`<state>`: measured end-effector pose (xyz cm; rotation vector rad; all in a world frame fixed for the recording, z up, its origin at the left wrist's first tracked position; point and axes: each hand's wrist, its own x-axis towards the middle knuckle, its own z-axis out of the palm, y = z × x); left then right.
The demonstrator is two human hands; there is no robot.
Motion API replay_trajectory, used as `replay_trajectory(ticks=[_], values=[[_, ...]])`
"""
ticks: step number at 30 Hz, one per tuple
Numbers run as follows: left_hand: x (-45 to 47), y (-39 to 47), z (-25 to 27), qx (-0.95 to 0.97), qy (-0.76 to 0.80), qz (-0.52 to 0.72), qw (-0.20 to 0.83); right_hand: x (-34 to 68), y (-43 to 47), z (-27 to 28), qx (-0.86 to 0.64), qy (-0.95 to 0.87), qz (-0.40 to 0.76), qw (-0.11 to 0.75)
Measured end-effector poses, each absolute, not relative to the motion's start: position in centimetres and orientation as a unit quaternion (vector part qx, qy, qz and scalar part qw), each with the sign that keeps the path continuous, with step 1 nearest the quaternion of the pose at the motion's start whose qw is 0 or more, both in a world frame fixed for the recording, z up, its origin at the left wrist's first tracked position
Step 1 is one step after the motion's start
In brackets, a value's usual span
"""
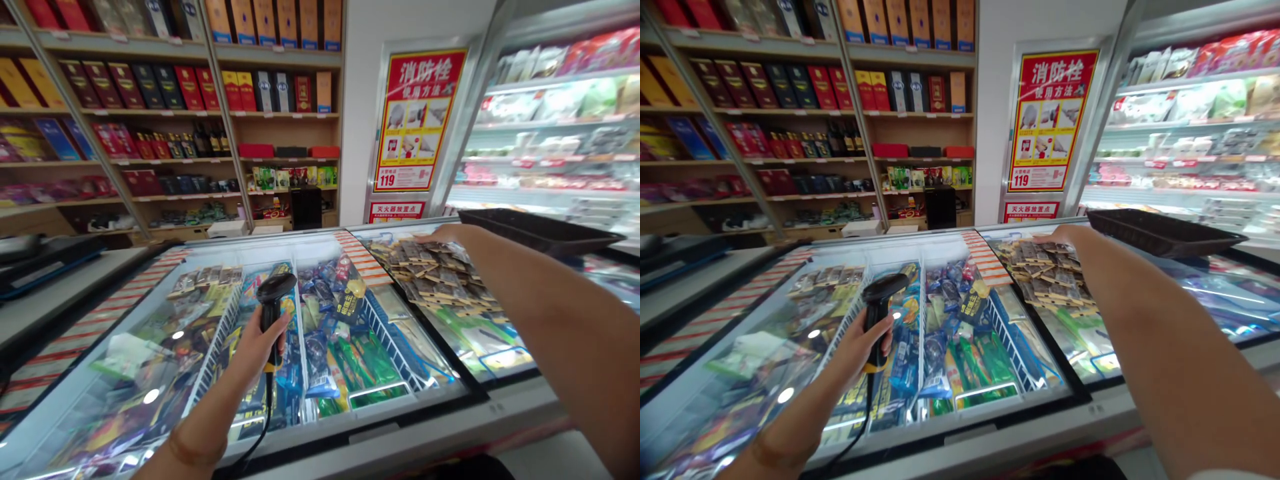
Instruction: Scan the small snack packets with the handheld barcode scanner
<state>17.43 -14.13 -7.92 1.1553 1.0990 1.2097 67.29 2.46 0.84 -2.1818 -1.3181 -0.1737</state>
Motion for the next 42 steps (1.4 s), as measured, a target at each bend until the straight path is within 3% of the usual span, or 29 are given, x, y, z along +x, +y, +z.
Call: replay_trajectory(ticks=[3, 9, 16, 18, 22, 27, 42], values=[[17.4, -14.0, -7.9, 0.484, 0.464, 0.505, 0.544, 67.2, 2.7, 0.8, -0.83, -0.498, 0.043, 0.25], [17.3, -13.5, -8.8, 0.482, 0.465, 0.51, 0.54, 66.6, 2.8, 3.0, -0.849, -0.446, 0.031, 0.28], [17.5, -13.5, -8.9, 0.478, 0.457, 0.51, 0.55, 59.2, 3.4, 6.4, -0.655, -0.554, 0.246, 0.452], [17.5, -13.5, -9.0, 0.485, 0.461, 0.497, 0.553, 54.0, 3.6, 4.7, -0.591, -0.592, 0.278, 0.473], [17.3, -13.4, -9.1, 0.497, 0.461, 0.481, 0.555, 43.0, 3.6, -2.5, -0.521, -0.63, 0.207, 0.537], [17.3, -13.3, -9.4, 0.504, 0.46, 0.481, 0.551, 35.4, 3.8, -10.2, -0.502, -0.635, 0.261, 0.526], [18.0, -14.2, -9.1, 0.554, 0.508, 0.405, 0.52, 36.3, 3.5, -11.8, -0.488, -0.586, 0.426, 0.487]])
